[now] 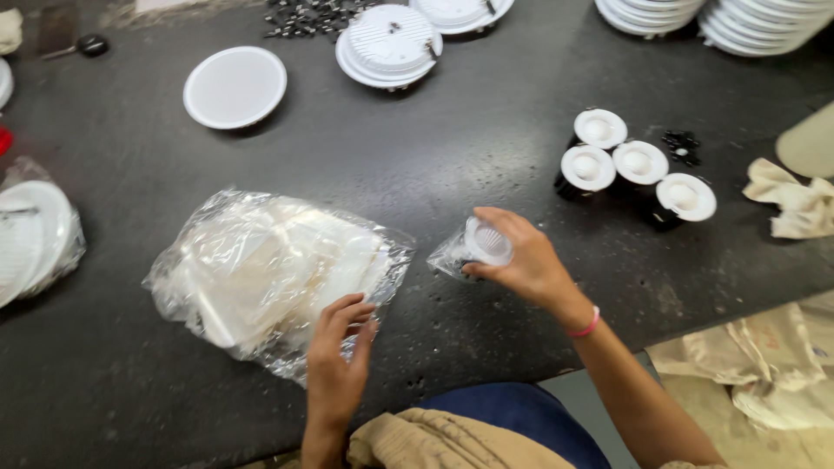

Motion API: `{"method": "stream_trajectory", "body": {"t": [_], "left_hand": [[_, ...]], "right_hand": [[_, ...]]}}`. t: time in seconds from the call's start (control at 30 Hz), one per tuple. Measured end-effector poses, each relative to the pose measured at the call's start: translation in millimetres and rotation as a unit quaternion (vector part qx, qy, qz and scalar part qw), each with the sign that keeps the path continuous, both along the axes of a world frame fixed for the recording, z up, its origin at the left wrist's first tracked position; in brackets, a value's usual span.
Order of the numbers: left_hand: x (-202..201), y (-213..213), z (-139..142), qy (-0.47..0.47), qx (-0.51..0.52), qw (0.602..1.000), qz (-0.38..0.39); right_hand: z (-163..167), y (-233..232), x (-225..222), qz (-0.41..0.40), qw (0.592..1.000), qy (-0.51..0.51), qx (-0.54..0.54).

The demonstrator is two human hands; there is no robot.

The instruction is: The person sits at a workbench and packs white round light fixtures into clear plastic bags. They open a plastic bag, insert a fixture, twist the bag closed, and set the bagged fixture aside with others, repeating this for several fixtures.

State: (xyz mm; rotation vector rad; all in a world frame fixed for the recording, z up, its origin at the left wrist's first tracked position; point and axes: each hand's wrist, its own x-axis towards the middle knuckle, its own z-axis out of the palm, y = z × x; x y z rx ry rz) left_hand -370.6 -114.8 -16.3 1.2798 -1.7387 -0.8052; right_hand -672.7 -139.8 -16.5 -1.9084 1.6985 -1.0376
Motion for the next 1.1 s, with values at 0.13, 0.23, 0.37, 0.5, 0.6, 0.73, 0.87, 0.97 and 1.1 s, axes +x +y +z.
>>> {"method": "stream_trajectory", "body": {"t": [0.13,0.23,0.37,0.5,0.6,0.73,0.87,0.97,1.1], "left_hand": [[-10,0,-7,0.063,0.04,0.997,-0.022],[-24,-6,-12,0.069,0.052,0.995,-0.043],[-43,-19,-15,0.019,-0.008,0.996,-0.089],[-63,-35,-14,-0.018,-0.065,0.989,-0.129],[-75,-44,-20,-0.003,-0.067,0.991,-0.118],[-93,-51,-35,0.004,-0.044,0.997,-0.066],[-102,-54,-49,0.07,0.06,0.995,-0.031],[-100,-55,-54,0.13,0.101,0.986,-0.024],[-100,-59,-58,0.142,0.165,0.976,-0.007]], "right_hand": [[-26,-5,30,0.037,0.994,0.098,-0.039],[-30,-9,31,0.072,0.988,0.13,-0.029],[-21,1,13,0.099,0.989,0.103,-0.045],[-26,29,-7,0.022,0.999,-0.035,0.007],[-44,38,-17,-0.07,0.964,-0.245,0.076],[-62,39,-20,-0.146,0.919,-0.355,0.093],[-58,33,2,-0.14,0.945,-0.287,0.068],[-49,26,20,-0.126,0.963,-0.237,0.01],[-42,22,27,-0.147,0.982,-0.121,-0.004]]}}
